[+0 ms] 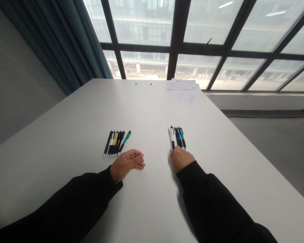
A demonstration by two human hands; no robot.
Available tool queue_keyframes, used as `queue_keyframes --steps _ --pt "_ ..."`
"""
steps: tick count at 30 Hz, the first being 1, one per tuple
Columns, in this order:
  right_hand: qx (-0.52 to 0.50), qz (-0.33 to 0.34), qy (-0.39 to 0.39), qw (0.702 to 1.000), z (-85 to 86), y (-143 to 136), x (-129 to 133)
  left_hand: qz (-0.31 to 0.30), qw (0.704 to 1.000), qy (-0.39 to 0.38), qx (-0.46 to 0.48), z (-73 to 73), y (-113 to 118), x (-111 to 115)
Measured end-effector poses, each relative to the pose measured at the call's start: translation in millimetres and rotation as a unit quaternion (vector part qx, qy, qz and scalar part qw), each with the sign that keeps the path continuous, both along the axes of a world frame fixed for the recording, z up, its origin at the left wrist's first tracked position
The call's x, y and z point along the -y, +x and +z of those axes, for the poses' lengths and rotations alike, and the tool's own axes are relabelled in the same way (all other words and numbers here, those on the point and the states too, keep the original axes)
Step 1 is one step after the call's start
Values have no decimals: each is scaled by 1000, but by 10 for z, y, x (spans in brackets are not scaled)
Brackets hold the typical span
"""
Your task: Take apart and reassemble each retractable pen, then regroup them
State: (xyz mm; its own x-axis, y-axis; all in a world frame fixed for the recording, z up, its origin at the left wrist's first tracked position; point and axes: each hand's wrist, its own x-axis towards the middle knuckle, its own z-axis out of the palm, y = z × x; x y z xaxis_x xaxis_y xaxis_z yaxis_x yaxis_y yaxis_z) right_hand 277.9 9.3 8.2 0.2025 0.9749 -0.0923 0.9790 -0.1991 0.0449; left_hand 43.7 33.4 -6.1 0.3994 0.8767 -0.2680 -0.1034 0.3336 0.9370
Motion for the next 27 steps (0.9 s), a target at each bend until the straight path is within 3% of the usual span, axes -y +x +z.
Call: queue_keyframes --steps 21,27 --pt "-17 -20 -5 1000 37 91 -33 -19 1000 6 -11 29 9 21" --pt "-19 -13 -2 1000 50 96 -28 -56 989 106 -87 -2 -42 27"
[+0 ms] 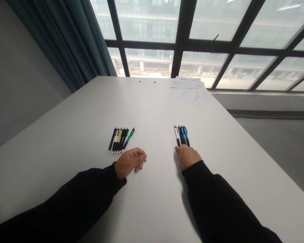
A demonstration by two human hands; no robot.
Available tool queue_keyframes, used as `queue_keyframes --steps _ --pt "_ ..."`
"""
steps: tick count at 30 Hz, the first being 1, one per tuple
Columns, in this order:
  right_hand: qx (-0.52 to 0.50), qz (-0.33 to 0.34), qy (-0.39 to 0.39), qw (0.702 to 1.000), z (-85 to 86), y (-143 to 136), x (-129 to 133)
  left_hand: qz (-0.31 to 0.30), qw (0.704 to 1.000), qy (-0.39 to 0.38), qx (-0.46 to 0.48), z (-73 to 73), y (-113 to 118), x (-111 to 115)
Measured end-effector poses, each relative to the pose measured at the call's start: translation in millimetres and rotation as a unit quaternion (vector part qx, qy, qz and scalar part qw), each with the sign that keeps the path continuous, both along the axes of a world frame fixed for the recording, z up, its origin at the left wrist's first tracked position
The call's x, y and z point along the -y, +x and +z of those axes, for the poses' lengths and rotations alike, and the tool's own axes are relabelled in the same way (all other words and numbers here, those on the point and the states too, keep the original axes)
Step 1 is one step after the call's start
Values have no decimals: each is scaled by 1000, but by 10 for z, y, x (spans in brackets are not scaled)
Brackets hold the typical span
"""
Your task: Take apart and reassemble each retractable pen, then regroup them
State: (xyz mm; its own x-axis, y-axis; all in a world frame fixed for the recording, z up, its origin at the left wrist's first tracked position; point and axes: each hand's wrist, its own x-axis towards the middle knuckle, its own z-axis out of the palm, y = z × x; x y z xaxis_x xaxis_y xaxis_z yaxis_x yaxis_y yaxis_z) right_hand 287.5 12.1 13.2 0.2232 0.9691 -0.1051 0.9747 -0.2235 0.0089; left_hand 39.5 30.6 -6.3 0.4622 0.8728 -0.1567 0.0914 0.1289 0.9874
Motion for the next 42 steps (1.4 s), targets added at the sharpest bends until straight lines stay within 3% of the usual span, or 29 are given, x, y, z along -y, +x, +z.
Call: queue_keyframes --steps 3,5,7,13,18,23,38,42 --pt "2 13 5 1000 -6 3 12 26 974 187 -122 22 -73 -50" --pt "5 12 9 1000 -15 4 15 54 923 318 -210 42 -147 -120" --pt "5 4 14 1000 -21 5 13 75 874 388 -281 51 -235 -200" --pt "1 -13 22 1000 -19 12 -7 119 763 419 -478 26 -401 -323" --pt "8 -11 34 999 -32 22 -7 131 708 402 -566 51 -395 -313" --pt "2 33 57 998 -47 -11 16 112 704 409 -570 80 -386 -315" --pt "-26 118 100 988 -107 0 30 149 687 365 -610 114 -362 -309" --pt "-36 144 109 983 -115 2 38 128 686 384 -604 142 -355 -291"
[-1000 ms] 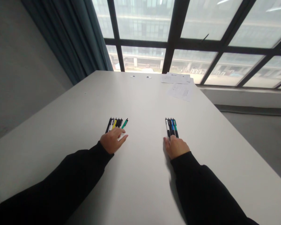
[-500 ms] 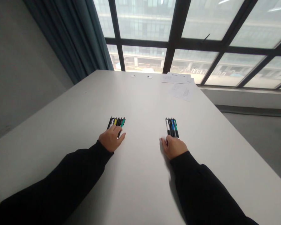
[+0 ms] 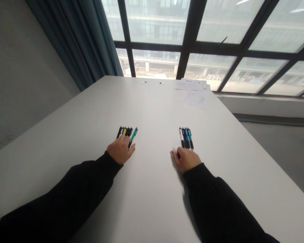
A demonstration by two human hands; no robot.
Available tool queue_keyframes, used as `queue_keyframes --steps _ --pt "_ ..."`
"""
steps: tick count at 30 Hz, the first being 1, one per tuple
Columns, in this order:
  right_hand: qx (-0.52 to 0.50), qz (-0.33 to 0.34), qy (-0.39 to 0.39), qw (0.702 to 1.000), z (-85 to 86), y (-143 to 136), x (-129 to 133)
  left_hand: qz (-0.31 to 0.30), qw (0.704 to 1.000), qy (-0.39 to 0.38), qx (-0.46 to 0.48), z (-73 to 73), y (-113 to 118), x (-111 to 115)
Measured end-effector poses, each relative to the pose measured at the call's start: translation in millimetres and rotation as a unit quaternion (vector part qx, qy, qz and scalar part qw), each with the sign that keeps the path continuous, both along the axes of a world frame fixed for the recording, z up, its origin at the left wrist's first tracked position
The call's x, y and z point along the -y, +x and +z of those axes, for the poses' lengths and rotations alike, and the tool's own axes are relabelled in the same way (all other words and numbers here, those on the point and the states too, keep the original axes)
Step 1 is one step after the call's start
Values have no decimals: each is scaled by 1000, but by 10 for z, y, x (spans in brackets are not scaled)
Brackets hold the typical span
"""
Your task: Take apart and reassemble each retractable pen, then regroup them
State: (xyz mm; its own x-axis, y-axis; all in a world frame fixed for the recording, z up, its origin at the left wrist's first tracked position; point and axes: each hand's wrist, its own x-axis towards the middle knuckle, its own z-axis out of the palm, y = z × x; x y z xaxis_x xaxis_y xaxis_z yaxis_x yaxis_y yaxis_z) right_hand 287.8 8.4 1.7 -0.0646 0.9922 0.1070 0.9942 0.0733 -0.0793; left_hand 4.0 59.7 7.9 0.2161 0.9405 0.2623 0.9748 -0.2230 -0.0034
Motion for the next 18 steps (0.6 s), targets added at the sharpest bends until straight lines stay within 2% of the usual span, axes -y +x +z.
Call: queue_keyframes --steps 5,9,11,13,15,17,18 --pt "-27 63 11 998 -28 -11 24 -114 993 35 -15 -12 -12 -28" --pt "-123 114 35 985 -59 -20 34 -195 978 55 53 -80 58 10" --pt "-208 127 44 969 -63 -26 36 -273 951 44 136 -100 131 93" --pt "-293 133 39 946 -62 -32 48 -342 908 -3 241 -107 204 197" --pt "-387 123 19 914 -62 -40 79 -336 877 -63 339 -112 253 283" --pt "-486 90 -13 869 -70 -49 129 -280 846 -135 433 -123 266 317" --pt "-532 69 -26 844 -75 -54 158 -251 821 -175 482 -129 260 313"
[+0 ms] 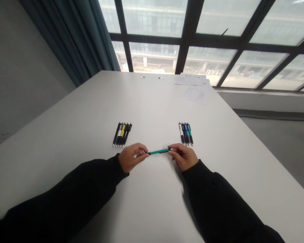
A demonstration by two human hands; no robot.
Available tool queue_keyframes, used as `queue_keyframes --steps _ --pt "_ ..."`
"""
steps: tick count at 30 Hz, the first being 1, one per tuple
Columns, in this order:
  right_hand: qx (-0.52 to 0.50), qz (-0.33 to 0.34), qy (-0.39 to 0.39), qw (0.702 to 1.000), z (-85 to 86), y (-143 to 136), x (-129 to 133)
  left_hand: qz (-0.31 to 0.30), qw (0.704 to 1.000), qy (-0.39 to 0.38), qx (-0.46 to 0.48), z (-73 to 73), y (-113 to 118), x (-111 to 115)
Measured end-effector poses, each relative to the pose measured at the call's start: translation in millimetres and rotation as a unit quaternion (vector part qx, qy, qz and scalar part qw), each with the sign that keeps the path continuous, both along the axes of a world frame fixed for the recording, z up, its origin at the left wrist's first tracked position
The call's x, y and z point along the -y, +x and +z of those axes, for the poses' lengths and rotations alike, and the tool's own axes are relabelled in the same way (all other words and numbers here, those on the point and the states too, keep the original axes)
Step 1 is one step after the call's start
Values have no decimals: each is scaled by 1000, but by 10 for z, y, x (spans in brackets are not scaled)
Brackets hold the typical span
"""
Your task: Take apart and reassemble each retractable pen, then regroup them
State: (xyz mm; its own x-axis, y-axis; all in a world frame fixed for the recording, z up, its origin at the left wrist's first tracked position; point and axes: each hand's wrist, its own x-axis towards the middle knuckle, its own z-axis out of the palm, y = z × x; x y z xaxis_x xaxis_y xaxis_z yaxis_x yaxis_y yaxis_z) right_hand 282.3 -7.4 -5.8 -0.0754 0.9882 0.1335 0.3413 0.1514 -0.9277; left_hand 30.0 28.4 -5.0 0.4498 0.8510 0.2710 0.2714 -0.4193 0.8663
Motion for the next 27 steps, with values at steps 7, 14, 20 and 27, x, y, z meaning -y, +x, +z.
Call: queue_keyframes --steps 7,14,20,27 --pt "-169 -60 -73 981 41 -26 101 -19 937 -277 210 5 -98 -189" --pt "-203 -56 -80 974 0 27 30 8 908 -332 257 -13 -91 -227" --pt "-194 -69 -87 975 -33 31 18 30 934 -299 194 2 -76 -223" --pt "-182 -66 -102 976 -30 26 28 23 948 -271 165 5 -84 -232"
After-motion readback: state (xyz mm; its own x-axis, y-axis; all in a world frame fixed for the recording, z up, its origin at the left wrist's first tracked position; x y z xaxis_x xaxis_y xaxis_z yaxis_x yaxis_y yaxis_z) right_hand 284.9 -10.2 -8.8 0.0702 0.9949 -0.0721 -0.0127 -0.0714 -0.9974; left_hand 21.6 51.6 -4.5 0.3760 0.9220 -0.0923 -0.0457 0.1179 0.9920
